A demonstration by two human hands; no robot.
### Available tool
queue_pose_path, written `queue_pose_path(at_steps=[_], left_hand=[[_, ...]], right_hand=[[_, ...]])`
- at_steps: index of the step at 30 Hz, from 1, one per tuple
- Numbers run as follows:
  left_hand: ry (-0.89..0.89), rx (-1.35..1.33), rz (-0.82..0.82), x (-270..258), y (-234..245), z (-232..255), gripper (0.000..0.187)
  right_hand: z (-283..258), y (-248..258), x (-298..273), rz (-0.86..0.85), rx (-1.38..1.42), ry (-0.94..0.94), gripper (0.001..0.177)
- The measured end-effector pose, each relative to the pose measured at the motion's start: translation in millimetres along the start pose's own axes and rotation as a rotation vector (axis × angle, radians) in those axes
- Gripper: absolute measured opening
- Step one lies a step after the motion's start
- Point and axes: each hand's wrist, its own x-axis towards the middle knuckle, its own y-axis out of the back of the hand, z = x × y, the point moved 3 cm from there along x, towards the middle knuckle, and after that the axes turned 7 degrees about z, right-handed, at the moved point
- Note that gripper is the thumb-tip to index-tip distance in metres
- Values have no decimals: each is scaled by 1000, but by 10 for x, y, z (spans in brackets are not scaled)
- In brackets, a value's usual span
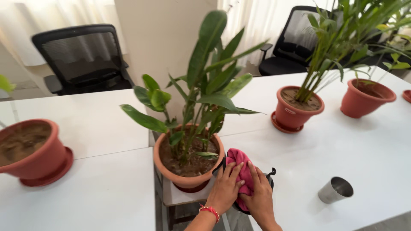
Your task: The person wipes the exterior of a plant pot and its matching tray using a cloth, then replaces the pot onto the tray.
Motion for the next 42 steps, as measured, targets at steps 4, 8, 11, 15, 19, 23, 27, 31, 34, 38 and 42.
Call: queue_pose_path(at_steps=[4, 8, 11, 15, 19, 23, 27, 31, 34, 38, 42], left_hand=[[-34, 16, 46, -75, 297, 11, 53], [-28, 34, 78, -116, 601, 43, 53], [-46, 42, 116, -132, 767, 66, 54], [-110, 93, 181, -134, 882, 127, 57], [-101, 82, 193, -81, 982, 162, 58], [-121, 80, 235, -60, 1129, 207, 57], [-145, 76, 259, -94, 1362, 153, 55], [-177, 91, 279, -186, 1691, 30, 51], [-185, 85, 277, -271, 2010, -108, 49], [-189, 87, 248, -380, 2443, -310, 48], [-193, 88, 267, -495, 2860, -501, 46]], right_hand=[[-266, -74, -8, -19, 18, 9, 99], [-528, -127, 20, -52, 37, 7, 103], [-692, -133, 54, -54, 56, 33, 102], [-858, -65, 54, -21, 70, 64, 100], [-978, -36, 122, -26, 61, 70, 100], [-1127, -38, 163, -32, 55, 83, 101], [-1334, -152, 128, -34, 48, 65, 101], [-1629, -374, 51, 14, 73, 86, 97], [-1884, -604, -24, 36, 104, 98, 94], [-2212, -941, -148, 54, 109, 88, 93], [-2536, -1269, -247, 28, 144, 48, 95]])
